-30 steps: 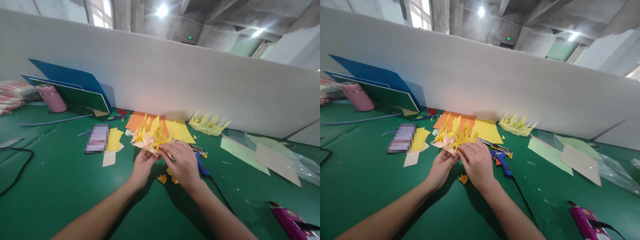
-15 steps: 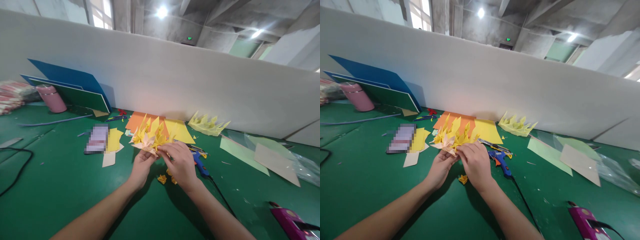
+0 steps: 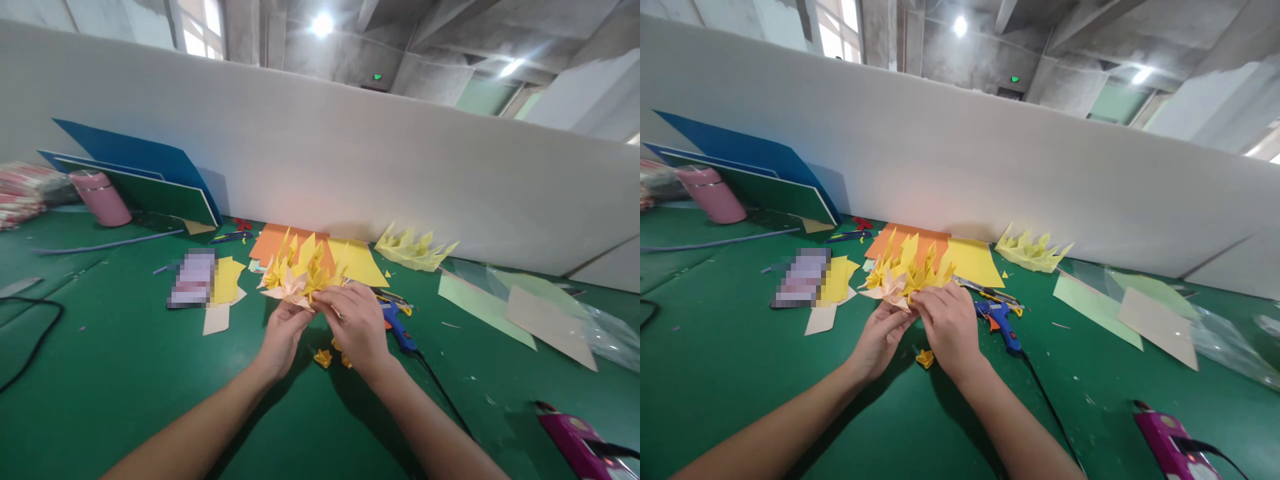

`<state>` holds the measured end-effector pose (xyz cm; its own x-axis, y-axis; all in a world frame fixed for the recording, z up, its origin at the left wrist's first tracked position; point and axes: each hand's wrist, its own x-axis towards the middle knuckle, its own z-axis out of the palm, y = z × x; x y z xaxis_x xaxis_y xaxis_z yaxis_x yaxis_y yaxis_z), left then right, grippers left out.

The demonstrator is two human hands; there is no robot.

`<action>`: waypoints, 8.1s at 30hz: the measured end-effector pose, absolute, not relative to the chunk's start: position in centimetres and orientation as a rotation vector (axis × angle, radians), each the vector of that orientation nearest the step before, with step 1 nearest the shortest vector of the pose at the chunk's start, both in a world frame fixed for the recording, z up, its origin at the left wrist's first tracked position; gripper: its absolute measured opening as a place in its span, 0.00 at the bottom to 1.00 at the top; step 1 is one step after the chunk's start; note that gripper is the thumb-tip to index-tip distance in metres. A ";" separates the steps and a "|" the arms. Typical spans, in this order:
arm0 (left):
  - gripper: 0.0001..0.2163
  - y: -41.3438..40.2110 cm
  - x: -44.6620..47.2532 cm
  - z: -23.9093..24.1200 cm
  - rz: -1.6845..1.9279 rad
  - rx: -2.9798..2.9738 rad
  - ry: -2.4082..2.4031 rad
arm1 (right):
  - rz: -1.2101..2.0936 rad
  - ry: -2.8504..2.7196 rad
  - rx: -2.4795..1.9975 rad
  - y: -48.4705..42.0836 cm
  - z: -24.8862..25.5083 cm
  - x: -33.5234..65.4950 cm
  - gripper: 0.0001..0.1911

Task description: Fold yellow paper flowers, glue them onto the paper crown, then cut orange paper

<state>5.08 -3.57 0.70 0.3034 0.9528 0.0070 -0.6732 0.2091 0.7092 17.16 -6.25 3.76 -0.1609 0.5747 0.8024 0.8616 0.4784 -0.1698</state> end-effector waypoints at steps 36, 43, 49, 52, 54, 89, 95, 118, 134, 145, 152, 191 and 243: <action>0.11 -3.5 5.2 1.3 1.173 0.750 0.531 | -0.458 -1.883 -1.207 -6.5 4.2 17.1 0.08; 0.09 -3.6 5.1 1.4 1.178 0.751 0.529 | -0.443 -1.886 -1.207 -6.5 4.2 17.1 0.08; 0.11 -3.6 5.0 1.5 1.163 0.767 0.519 | -0.439 -1.890 -1.222 -6.6 4.3 17.1 0.10; 0.11 -3.6 5.0 1.6 1.158 0.781 0.511 | -0.452 -1.896 -1.215 -6.7 4.4 17.1 0.09; 0.11 -3.6 5.0 1.6 1.156 0.784 0.512 | -0.467 -1.898 -1.206 -6.7 4.4 17.2 0.09; 0.30 -3.0 4.6 1.4 1.199 0.648 0.452 | -0.028 -1.572 -1.322 -8.2 1.8 19.7 0.08; 0.32 -3.3 4.6 1.8 1.160 0.652 0.428 | -0.343 -1.808 -1.222 -8.9 1.8 17.8 0.07; 0.30 -2.6 4.5 1.6 1.207 0.559 0.509 | -0.503 -1.947 -1.104 -7.3 2.6 18.4 0.10; 0.30 -2.9 4.7 1.4 1.155 0.596 0.469 | -0.647 -1.902 -1.149 -7.6 3.1 16.8 0.06; 0.31 -2.7 4.5 1.2 1.128 0.607 0.454 | -0.711 -1.987 -1.187 -7.0 2.7 16.9 0.10; 0.27 -2.7 4.4 1.4 1.116 0.634 0.458 | -0.723 -2.085 -1.173 -6.8 3.2 17.2 0.13; 0.27 -2.3 4.4 1.6 1.336 0.554 0.545 | -0.249 -1.684 -1.821 -10.1 0.8 26.6 0.10; 0.17 -3.0 5.0 1.3 1.226 0.749 0.626 | 0.282 -1.747 -1.575 -10.1 5.2 22.3 0.24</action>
